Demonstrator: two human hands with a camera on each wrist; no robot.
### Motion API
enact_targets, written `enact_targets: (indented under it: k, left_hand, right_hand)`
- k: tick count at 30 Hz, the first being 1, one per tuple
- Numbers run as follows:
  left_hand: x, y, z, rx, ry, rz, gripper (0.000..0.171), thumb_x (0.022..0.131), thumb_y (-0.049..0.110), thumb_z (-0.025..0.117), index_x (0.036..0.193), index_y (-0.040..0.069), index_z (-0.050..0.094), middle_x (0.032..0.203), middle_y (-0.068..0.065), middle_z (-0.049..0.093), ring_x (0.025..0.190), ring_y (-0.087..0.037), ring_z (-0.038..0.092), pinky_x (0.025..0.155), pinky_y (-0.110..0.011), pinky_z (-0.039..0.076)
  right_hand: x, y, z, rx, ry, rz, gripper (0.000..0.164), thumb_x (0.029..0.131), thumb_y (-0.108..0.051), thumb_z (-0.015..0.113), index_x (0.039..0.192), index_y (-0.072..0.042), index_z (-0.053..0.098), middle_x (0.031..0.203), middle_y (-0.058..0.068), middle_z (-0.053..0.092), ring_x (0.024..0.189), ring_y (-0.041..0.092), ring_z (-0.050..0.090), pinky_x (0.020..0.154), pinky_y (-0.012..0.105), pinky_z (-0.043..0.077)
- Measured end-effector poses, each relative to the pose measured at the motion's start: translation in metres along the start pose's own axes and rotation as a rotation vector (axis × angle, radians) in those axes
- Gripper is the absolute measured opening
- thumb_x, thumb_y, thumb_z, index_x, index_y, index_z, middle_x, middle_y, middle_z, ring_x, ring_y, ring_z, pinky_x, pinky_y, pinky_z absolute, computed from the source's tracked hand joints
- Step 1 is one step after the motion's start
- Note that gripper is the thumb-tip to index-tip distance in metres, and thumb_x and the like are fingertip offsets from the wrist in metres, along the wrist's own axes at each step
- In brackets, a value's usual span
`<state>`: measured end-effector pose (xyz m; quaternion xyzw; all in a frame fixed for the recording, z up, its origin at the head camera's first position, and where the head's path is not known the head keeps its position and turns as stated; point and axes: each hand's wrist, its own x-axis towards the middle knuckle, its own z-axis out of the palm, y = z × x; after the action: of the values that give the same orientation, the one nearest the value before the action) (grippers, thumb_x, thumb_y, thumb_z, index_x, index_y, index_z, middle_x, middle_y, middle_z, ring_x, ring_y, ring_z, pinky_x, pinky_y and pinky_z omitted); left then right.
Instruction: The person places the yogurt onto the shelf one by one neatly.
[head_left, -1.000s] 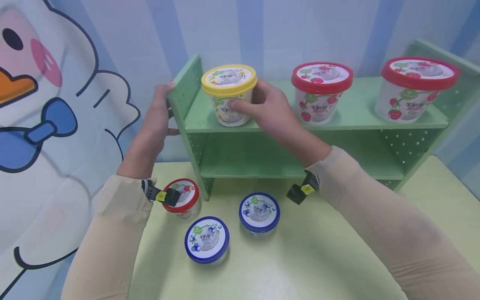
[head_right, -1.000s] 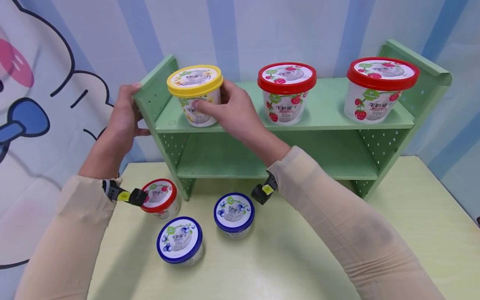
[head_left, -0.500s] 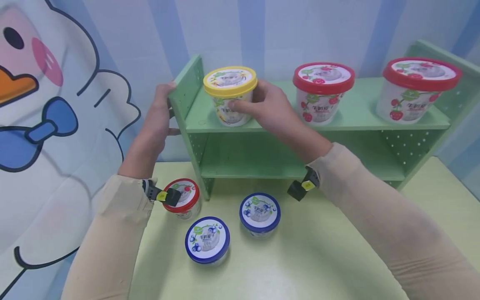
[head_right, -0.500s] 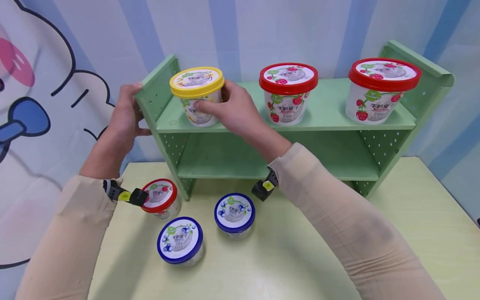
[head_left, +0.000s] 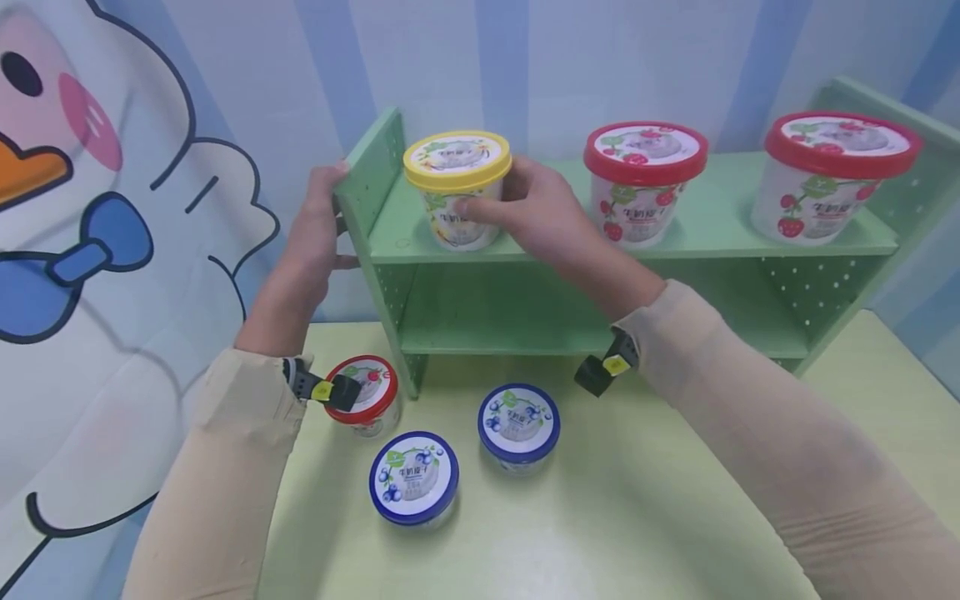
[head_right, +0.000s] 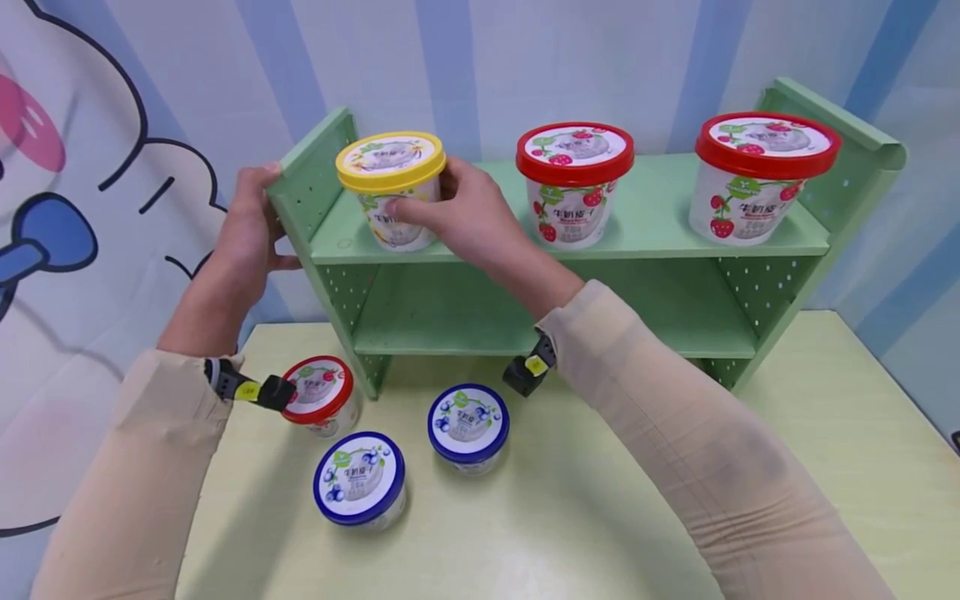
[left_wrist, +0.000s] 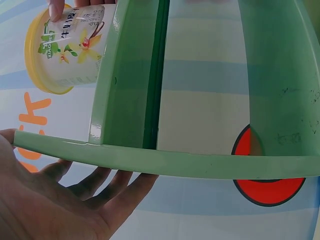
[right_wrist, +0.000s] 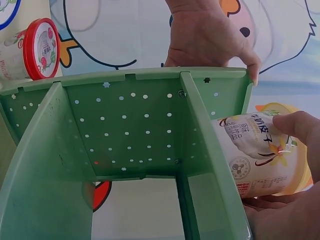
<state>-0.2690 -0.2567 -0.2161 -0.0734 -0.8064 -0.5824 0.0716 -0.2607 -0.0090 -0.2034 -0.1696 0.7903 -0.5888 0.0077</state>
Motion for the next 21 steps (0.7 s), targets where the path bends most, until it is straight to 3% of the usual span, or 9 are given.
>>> enact_targets:
  k: [8,21]
  left_hand:
    - [0.0,0.0,0.001,-0.02,0.0,-0.011,0.065,0.094,0.068,0.026,0.13,0.021,0.053,0.129,-0.009,0.05,0.128,-0.027,0.046,0.093,-0.064,0.04]
    - [-0.001,0.001,0.001,-0.009,0.01,-0.026,0.066,0.093,0.069,0.026,0.131,0.021,0.052,0.13,-0.007,0.051,0.129,-0.025,0.046,0.093,-0.062,0.041]
  right_hand:
    - [-0.001,0.0,-0.001,-0.04,-0.008,0.002,0.065,0.087,-0.036,0.077,0.143,-0.02,0.049,0.128,-0.005,0.059,0.115,0.01,0.055,0.093,0.034,0.048]
    - [-0.014,-0.002,-0.006,-0.115,0.074,0.02,0.083,0.082,-0.051,0.077,0.15,-0.023,0.039,0.148,-0.007,0.044,0.133,0.014,0.042,0.101,0.038,0.043]
